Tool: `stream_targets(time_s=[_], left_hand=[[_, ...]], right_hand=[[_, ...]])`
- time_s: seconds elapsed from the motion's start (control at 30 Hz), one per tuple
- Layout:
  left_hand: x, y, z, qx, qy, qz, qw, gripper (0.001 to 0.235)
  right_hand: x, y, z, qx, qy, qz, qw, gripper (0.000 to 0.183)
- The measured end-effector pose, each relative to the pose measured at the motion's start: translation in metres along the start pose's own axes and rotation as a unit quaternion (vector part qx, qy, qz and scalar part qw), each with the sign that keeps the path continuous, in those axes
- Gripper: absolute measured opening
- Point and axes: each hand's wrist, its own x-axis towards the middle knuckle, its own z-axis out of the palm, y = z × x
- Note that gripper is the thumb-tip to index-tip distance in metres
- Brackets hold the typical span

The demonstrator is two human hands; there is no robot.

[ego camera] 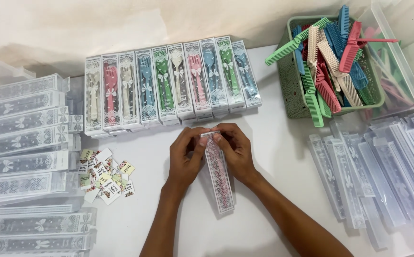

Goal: Packing colorful plastic forks and spoons into decorative clear cases.

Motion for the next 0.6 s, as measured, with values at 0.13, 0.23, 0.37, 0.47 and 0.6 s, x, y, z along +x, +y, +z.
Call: stream_targets(time_s=[0.13, 0.23, 0.37, 0.47, 0.6], left_hand=[[-0.002, 0.0, 0.001, -0.092, -0.025, -0.131, 0.987, 0.016], [-0.007, -0.008, 0.003, -0.043, 0.028, -0.082, 0.995, 0.01], [-0.01, -0.019, 0.006, 0.007, 0.136, -0.047, 0.99, 0.008], [-0.011, -0.022, 0.005, 0.023, 0.208, -0.057, 0.976, 0.008], [-0.01, -0.019, 0.002, 0.01, 0.249, -0.062, 0.966, 0.007]], right_hand=[[-0.001, 0.01, -0.001, -0.024, -0.003, 0.014, 1.0, 0.018], [0.002, 0.003, 0.005, -0.072, -0.015, -0.012, 0.997, 0.021], [0.002, -0.008, 0.005, -0.094, -0.085, -0.084, 0.988, 0.046], [0.008, -0.043, 0.012, -0.203, -0.163, -0.1, 0.96, 0.067], [0.008, -0.066, 0.016, -0.275, -0.18, -0.131, 0.935, 0.066]])
